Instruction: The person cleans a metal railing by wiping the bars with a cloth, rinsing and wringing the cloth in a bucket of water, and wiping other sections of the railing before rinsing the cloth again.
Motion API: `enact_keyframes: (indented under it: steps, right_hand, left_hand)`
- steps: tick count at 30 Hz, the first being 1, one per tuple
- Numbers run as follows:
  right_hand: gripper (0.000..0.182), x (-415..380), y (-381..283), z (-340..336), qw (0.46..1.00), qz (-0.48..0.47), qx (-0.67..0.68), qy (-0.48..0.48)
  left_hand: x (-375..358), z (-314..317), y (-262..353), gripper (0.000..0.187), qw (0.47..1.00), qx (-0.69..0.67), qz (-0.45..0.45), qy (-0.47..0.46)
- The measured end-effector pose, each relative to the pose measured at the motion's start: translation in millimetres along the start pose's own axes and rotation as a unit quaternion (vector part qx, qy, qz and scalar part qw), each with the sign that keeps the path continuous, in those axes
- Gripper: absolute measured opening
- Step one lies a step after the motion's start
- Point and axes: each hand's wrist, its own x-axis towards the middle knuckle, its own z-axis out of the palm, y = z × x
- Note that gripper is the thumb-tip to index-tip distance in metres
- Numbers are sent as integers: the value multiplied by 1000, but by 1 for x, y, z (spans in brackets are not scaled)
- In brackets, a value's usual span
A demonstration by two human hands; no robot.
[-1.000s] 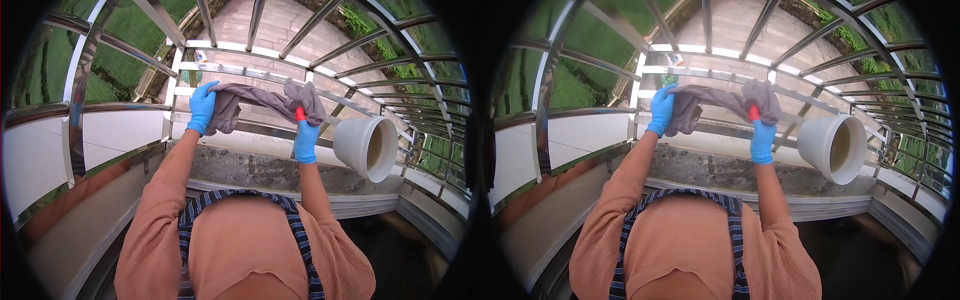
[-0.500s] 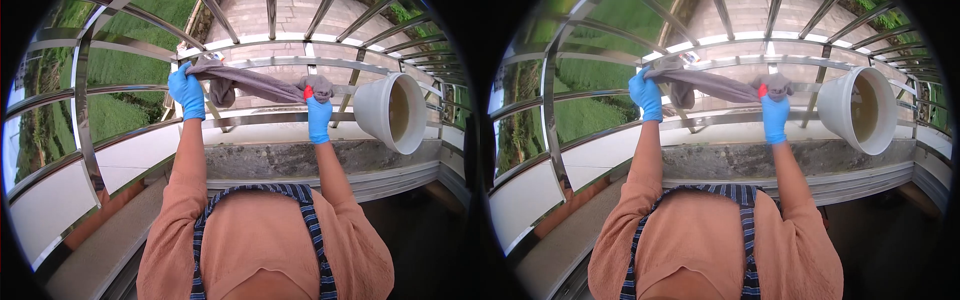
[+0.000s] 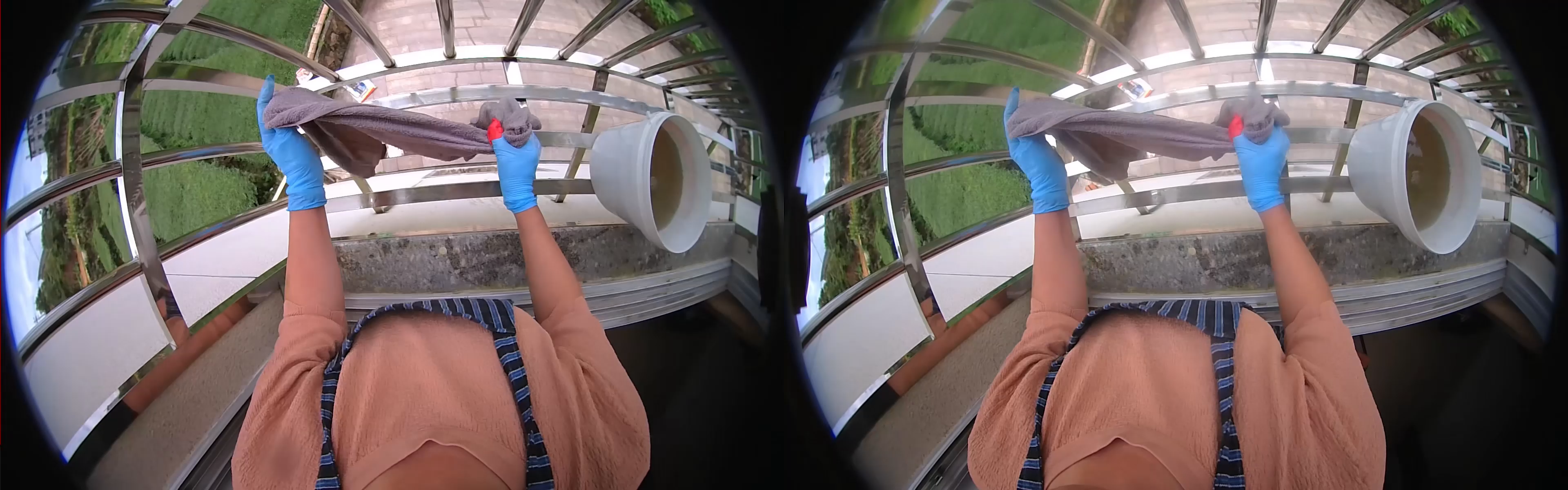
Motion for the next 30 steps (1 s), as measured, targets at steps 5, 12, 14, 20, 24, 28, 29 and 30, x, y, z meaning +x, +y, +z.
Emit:
enact_keyframes:
  steps: [5,12,14,20,24,28,29,30]
  right_hand:
    - [22,23,12,6,953,-139,-268,-5]
    - [26,51,26,26,845,-226,-481,-55]
    - [28,53,29,28,838,-269,-474,-26]
    - [29,50,26,26,852,-243,-462,-41]
    - [27,50,27,28,849,-251,-464,-23]
    - [23,50,30,28,858,-181,-477,-61]
    - [23,50,29,27,856,-192,-477,-56]
    - [23,50,26,27,855,-202,-475,-50]
  left_hand:
    - [31,35,-22,42,995,-11,70,-75]
    - [57,49,-123,67,952,243,-66,-175]
    - [66,55,-140,94,890,385,-111,-217]
    - [75,71,-146,88,914,195,-165,-315]
    - [46,80,-155,77,903,395,-13,-172]
    - [33,92,-147,68,816,565,21,-118]
    - [30,95,-144,67,815,570,14,-103]
    - [26,99,-141,65,813,576,7,-87]
